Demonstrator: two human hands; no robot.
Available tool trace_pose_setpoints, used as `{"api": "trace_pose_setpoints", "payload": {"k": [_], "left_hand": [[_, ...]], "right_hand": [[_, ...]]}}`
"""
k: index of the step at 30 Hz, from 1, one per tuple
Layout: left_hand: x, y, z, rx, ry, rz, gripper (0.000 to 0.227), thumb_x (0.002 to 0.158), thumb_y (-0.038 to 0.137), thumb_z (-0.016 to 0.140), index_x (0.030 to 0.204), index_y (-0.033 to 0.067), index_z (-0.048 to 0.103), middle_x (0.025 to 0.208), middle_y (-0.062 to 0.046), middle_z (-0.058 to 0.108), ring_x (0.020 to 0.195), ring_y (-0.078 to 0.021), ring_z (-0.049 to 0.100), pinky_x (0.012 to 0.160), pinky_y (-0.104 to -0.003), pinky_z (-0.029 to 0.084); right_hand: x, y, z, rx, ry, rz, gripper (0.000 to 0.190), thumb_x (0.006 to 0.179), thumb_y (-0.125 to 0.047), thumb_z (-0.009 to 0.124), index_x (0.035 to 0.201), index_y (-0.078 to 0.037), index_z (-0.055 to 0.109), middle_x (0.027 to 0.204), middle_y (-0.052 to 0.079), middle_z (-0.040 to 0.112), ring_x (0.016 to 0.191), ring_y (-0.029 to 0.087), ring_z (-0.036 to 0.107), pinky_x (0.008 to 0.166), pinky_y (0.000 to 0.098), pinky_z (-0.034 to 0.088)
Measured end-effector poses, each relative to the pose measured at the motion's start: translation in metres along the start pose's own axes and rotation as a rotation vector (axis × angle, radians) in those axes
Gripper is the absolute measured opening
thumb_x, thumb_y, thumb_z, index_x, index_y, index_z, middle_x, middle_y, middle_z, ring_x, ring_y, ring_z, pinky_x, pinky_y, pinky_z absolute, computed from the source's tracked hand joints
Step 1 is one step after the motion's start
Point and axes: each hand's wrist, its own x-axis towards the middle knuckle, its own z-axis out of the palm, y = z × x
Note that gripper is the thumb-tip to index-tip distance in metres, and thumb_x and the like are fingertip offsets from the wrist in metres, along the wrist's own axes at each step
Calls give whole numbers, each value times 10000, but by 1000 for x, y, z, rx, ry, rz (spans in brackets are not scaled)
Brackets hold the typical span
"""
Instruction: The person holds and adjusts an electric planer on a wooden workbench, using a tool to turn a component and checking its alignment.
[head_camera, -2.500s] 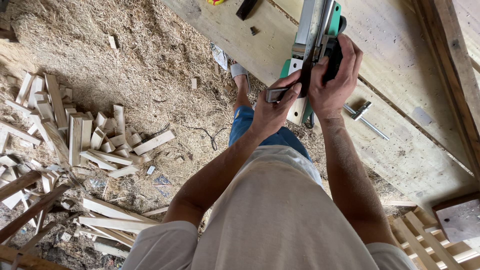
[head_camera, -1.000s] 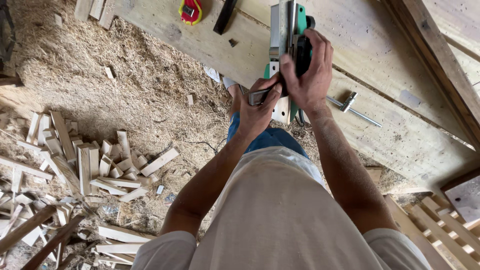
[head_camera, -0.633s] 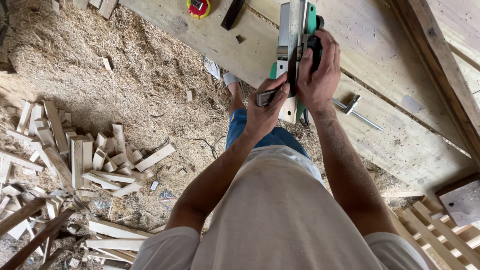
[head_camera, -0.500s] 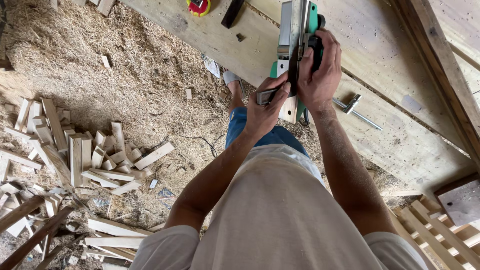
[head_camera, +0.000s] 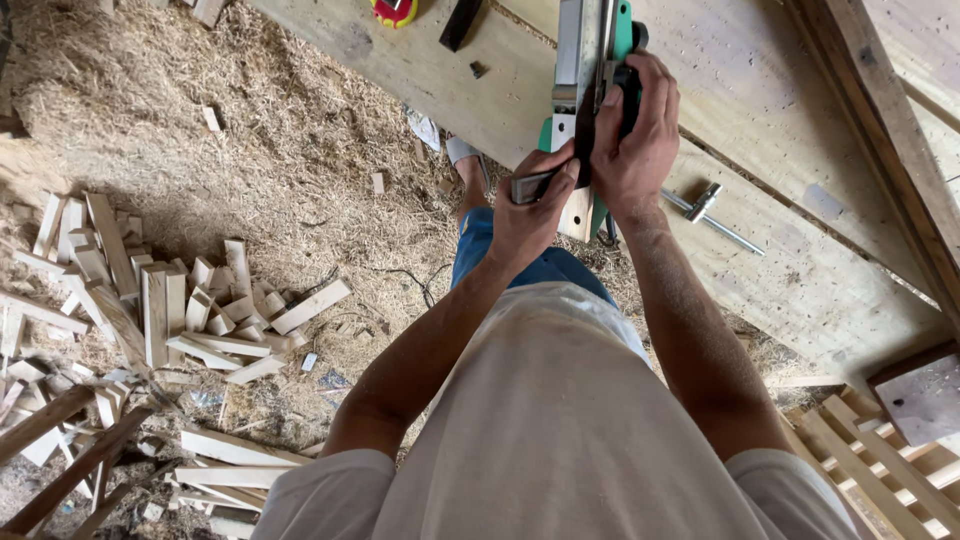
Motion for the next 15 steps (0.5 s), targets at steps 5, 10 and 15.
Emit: {"api": "trace_pose_setpoints", "payload": {"k": [5, 10, 15], "left_hand": [[10, 6, 2, -37, -1, 22, 253, 1055, 33, 683, 1289, -63, 692, 1019, -19, 699, 893, -23, 593, 775, -200, 494], [4, 8, 0, 82, -10, 42, 259, 1043, 55, 661, 1280, -49, 658, 1148, -35, 725, 1001, -38, 675, 841, -225, 558], [4, 7, 0, -48, -26, -47, 266, 1039, 47, 667, 1285, -54, 664, 1101, -60, 720, 948, -45, 667, 766, -225, 540]], "right_hand": [[10, -1, 0, -4, -2, -5, 286, 1151, -203, 523, 1380, -35, 543, 1329, 175, 642, 1192, 340, 685, 983, 438, 598], [3, 5, 0, 9, -56, 50, 312, 1165, -242, 513, 1394, -29, 523, 1320, 188, 634, 1151, 325, 698, 930, 415, 606], [4, 5, -6, -7, -127, 68, 595, 1068, -439, 709, 1437, -39, 468, 1390, 184, 562, 1256, 340, 627, 1019, 484, 566]]}}
